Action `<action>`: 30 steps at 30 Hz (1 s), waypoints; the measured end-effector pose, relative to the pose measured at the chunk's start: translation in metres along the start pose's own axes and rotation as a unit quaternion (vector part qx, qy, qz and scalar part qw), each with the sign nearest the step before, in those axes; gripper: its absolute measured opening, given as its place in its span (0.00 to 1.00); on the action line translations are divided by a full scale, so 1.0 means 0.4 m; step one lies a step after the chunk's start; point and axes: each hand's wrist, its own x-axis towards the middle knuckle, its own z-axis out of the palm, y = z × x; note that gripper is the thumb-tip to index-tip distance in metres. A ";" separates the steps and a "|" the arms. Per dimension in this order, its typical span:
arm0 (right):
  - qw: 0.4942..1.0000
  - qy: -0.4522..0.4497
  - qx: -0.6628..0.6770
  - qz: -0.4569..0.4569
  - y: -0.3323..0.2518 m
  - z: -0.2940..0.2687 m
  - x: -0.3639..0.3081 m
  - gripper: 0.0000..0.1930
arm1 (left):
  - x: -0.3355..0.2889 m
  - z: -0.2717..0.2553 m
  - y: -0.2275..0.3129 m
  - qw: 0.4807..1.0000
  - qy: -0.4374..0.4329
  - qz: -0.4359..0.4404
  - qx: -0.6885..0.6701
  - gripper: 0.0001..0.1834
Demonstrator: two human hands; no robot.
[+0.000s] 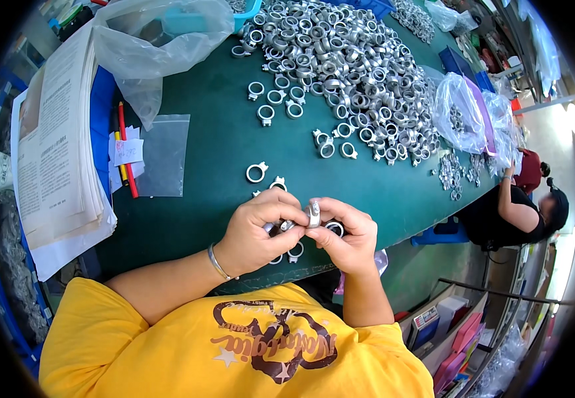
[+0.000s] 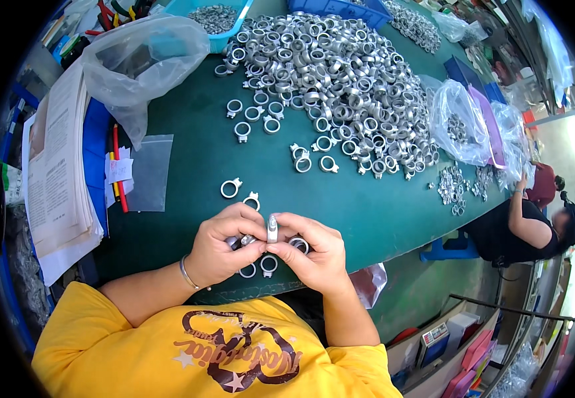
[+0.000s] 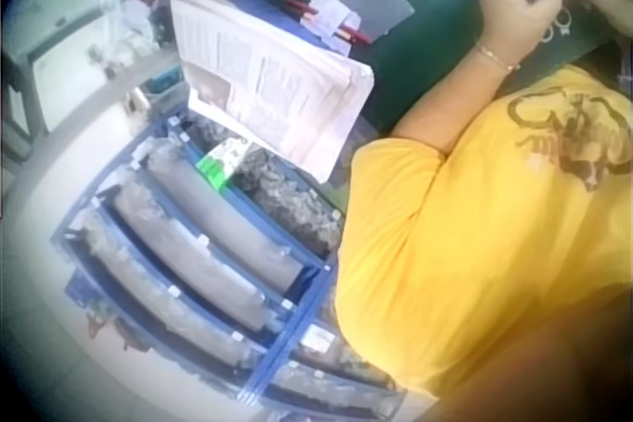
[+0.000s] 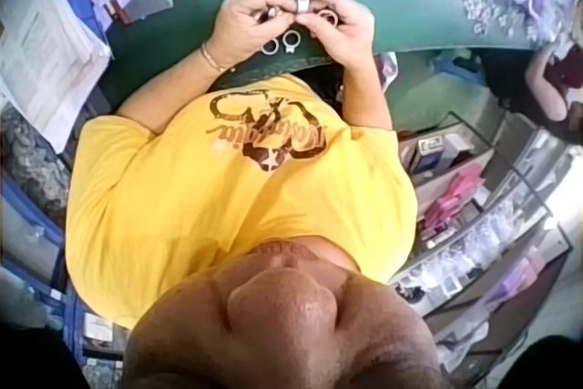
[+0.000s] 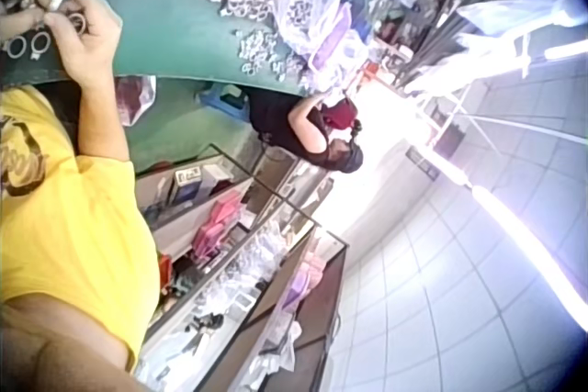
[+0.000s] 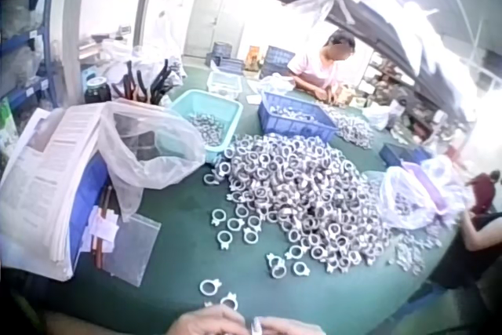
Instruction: The person assembles metal hose clamps by hand, picking up circular metal bands and small screw mechanisms from a large pile on a workbench and fitting the components together.
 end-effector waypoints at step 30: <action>0.770 0.012 0.536 0.346 -0.050 0.130 0.049 0.15 | 0.000 -0.005 0.058 0.928 0.081 0.260 0.254 0.12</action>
